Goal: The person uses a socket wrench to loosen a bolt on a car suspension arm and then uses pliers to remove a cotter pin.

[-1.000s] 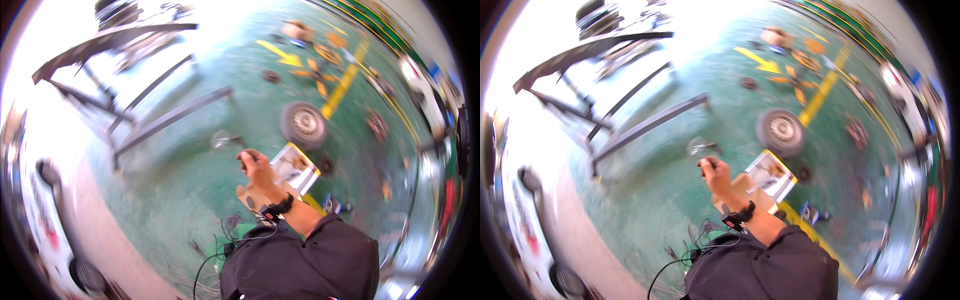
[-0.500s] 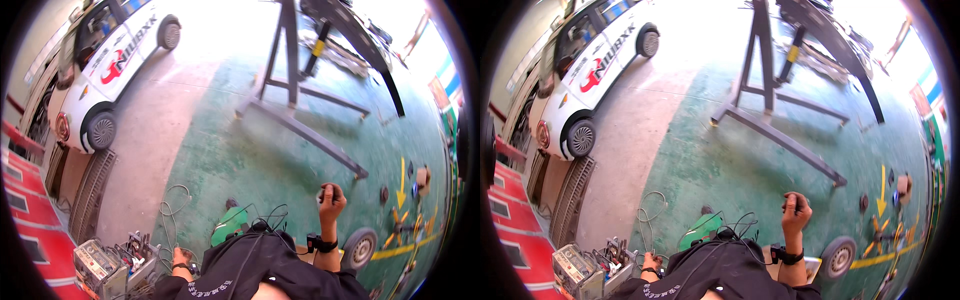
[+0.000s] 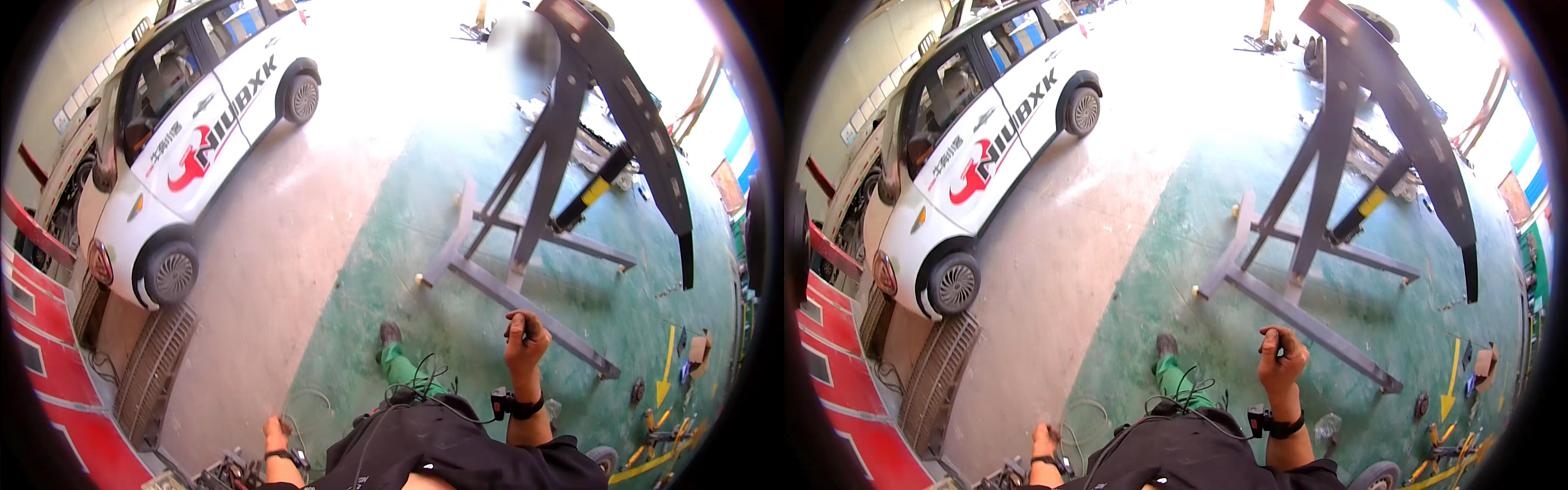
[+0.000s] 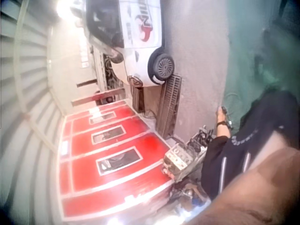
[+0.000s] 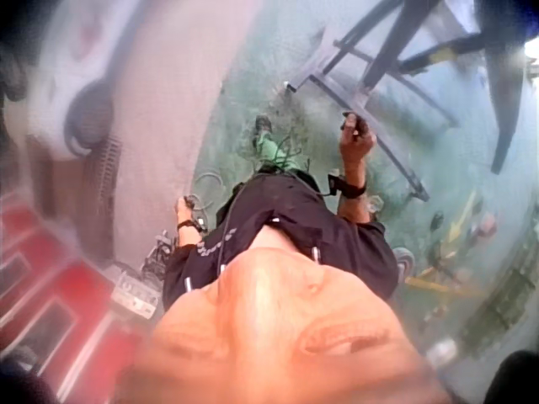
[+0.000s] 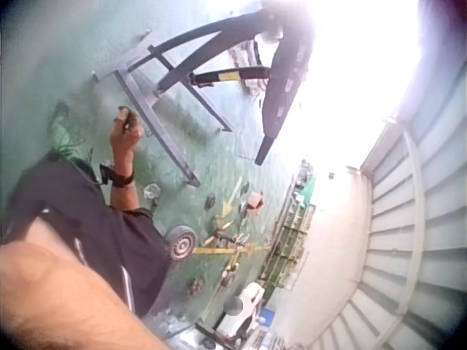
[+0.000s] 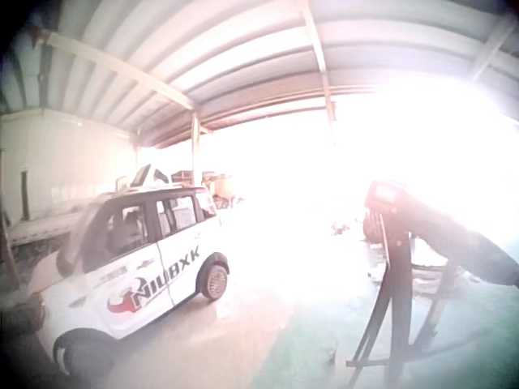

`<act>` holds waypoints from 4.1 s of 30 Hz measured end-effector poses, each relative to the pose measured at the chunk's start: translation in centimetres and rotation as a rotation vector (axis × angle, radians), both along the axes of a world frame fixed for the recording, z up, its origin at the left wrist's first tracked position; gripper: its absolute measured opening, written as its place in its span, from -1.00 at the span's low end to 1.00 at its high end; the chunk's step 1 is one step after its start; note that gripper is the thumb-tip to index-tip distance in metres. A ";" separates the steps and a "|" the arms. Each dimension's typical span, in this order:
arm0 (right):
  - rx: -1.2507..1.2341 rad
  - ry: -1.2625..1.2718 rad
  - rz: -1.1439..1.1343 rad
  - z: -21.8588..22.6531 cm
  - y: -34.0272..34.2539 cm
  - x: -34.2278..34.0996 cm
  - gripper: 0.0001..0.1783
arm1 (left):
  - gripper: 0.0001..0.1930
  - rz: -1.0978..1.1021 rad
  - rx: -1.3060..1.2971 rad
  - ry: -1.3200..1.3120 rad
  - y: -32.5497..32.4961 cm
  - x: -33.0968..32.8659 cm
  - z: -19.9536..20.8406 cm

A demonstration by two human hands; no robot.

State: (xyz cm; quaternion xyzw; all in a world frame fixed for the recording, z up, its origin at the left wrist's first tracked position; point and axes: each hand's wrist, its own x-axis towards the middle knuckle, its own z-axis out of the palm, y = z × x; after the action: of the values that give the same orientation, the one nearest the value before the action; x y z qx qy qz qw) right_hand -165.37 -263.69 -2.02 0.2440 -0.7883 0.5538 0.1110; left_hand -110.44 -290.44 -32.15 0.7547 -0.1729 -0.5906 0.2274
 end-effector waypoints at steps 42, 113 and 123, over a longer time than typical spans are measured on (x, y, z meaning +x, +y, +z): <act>-0.149 0.080 -0.372 2.9 -86.1 -92.1 -0.75 | -0.82 -0.306 0.075 -0.213 -94.5 -92.3 -0.9; -0.172 0.027 0.016 1.3 -277.0 -230.0 -0.58 | -0.77 -1.173 -0.101 -0.509 -243.6 -219.4 -2.8; -0.027 0.021 0.194 -1.2 -310.1 -241.4 -0.58 | -0.71 0.908 0.400 -0.137 -260.5 -234.0 -6.7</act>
State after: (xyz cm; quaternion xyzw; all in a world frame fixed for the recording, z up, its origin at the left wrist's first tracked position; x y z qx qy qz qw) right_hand -406.80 -573.82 -3.18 0.3236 -0.7522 0.5700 0.0684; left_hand -344.44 -550.92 -38.80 0.8197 0.2752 -0.4025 0.3006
